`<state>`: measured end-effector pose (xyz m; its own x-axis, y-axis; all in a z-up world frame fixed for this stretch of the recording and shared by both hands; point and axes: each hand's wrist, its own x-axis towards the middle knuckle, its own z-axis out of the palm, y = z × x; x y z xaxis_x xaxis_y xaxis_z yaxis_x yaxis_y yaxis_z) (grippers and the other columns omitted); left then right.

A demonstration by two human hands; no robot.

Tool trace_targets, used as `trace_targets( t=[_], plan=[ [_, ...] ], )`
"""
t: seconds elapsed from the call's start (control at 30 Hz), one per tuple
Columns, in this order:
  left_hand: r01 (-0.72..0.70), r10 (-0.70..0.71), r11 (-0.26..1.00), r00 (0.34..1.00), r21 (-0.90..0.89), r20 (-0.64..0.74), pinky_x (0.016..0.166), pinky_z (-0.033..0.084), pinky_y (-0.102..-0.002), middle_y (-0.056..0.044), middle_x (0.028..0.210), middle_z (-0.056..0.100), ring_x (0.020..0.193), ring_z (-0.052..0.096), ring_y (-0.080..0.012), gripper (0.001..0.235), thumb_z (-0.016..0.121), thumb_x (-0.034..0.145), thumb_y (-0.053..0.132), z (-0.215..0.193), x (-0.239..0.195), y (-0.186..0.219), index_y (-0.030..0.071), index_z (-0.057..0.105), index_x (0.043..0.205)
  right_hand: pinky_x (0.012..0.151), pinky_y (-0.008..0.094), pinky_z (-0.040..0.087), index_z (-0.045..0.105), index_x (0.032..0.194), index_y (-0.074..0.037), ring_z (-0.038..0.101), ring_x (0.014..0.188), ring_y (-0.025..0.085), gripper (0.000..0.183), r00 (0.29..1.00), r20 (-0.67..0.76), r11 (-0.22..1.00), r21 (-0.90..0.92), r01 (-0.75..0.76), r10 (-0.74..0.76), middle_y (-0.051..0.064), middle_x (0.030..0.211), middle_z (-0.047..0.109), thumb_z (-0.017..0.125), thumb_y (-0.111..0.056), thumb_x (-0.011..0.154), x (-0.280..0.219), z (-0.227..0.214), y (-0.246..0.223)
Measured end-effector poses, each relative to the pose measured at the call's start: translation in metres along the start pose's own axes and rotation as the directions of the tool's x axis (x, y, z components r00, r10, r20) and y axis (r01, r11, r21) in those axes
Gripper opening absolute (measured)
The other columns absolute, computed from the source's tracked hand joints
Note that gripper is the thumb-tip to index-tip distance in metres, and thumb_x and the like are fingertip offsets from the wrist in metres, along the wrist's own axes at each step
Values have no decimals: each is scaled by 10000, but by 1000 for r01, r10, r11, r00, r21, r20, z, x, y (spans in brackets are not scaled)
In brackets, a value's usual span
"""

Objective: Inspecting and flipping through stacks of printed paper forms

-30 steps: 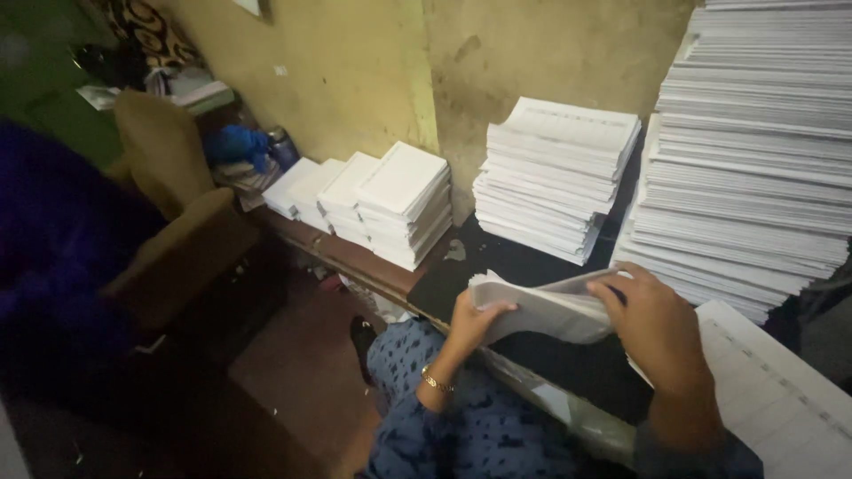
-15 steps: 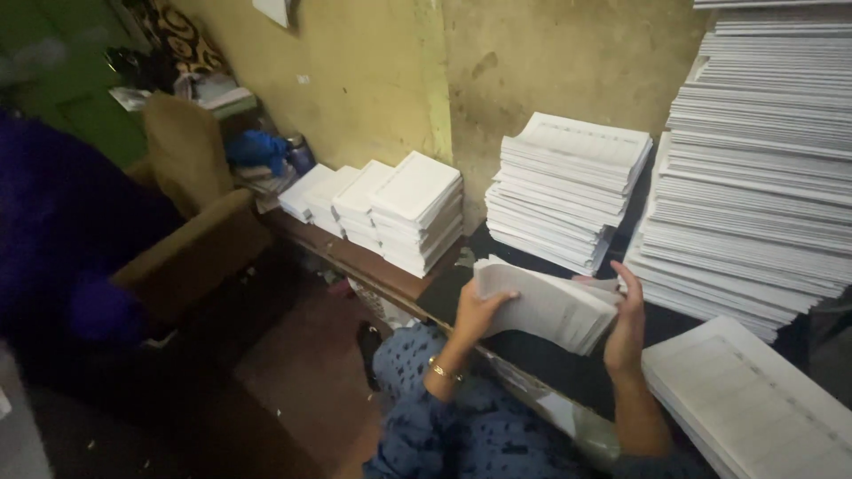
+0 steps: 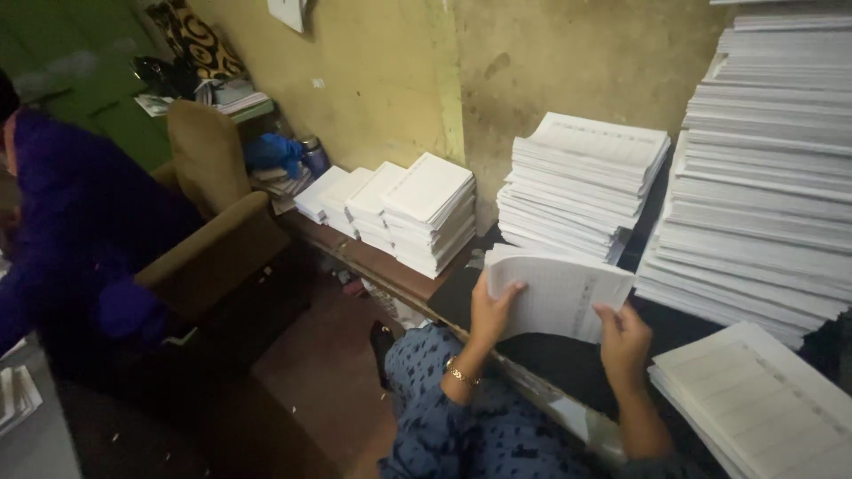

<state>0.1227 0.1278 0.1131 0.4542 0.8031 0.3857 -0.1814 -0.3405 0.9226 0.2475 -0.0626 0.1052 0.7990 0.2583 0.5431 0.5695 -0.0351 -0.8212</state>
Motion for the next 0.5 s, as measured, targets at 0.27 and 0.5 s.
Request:
trace_targets(
  t=[0.27,0.5],
  plan=[
    [-85,110,989,969,-123,219,1173,330,-573,-306,1506,492,1418,446,-450,1254,963,599,472,-34,-10,27,8,345,1586,894,500,553,648,1247,72,687,1079,411,570,974,161,984,53,-168,157,280,1073,717,899,-241,841,-6,-10,-4],
    [-160,263,923,926,-350,270,1219,275,-487,-227,1524,503,1414,458,-311,1366,956,586,427,-20,-5,55,53,184,1649,995,618,502,592,1304,85,626,1169,495,530,950,280,985,69,-160,135,304,1194,672,821,-69,851,4,1,-1]
  ],
)
